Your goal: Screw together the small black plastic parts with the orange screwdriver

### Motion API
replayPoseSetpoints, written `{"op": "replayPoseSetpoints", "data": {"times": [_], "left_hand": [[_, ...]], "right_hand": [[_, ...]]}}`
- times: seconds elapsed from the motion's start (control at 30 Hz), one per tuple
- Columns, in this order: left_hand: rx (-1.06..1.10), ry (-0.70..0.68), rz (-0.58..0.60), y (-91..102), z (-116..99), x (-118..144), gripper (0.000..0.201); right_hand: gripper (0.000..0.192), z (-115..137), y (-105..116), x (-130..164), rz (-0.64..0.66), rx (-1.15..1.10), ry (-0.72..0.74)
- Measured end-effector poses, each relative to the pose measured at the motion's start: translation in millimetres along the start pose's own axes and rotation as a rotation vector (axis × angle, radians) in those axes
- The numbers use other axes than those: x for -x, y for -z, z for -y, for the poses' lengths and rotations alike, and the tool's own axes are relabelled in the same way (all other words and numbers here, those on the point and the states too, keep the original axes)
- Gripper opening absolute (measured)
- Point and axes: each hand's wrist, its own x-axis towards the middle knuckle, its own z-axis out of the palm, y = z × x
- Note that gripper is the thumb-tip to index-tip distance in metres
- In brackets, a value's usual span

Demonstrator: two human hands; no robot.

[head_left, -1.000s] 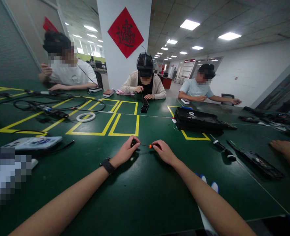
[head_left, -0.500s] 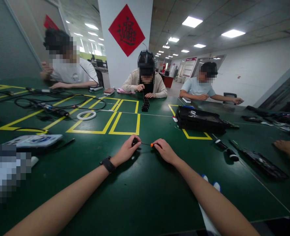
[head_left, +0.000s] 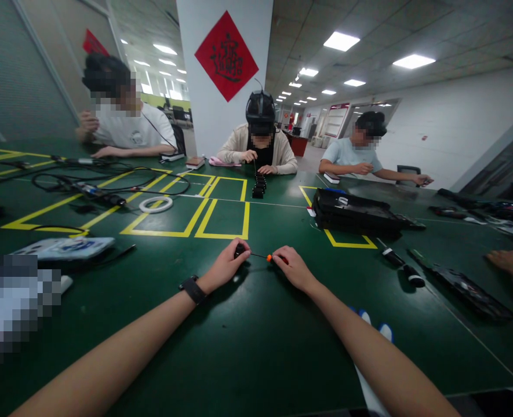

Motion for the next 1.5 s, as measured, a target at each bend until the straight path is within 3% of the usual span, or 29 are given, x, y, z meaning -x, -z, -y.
{"op": "replayPoseSetpoints", "data": {"times": [0.53, 0.7, 1.03, 1.17, 1.5], "left_hand": [[-0.004, -0.024, -0.011, -0.1, -0.9, 1.1, 0.019], [0.01, -0.026, 0.007, 0.9, -2.2, 1.3, 0.017], [0.02, -0.018, 0.002, 0.9, -2.0, 0.9, 0.017], [0.015, -0.022, 0.013, 0.9, -3.2, 1.2, 0.017], [0.012, -0.023, 0.001, 0.2, -3.2, 1.1, 0.016]], "right_hand": [[0.015, -6.8, -2.1, -0.7, -0.036, -0.069, 0.001], [0.027, -6.2, -3.0, 1.1, -0.05, -0.121, -0.024], [0.018, -6.4, -2.1, -1.1, -0.014, -0.064, -0.034], [0.03, -8.0, -3.2, 1.1, -0.041, -0.099, -0.047], [0.024, -5.7, -2.2, -1.5, 0.003, -0.005, 0.034]]}}
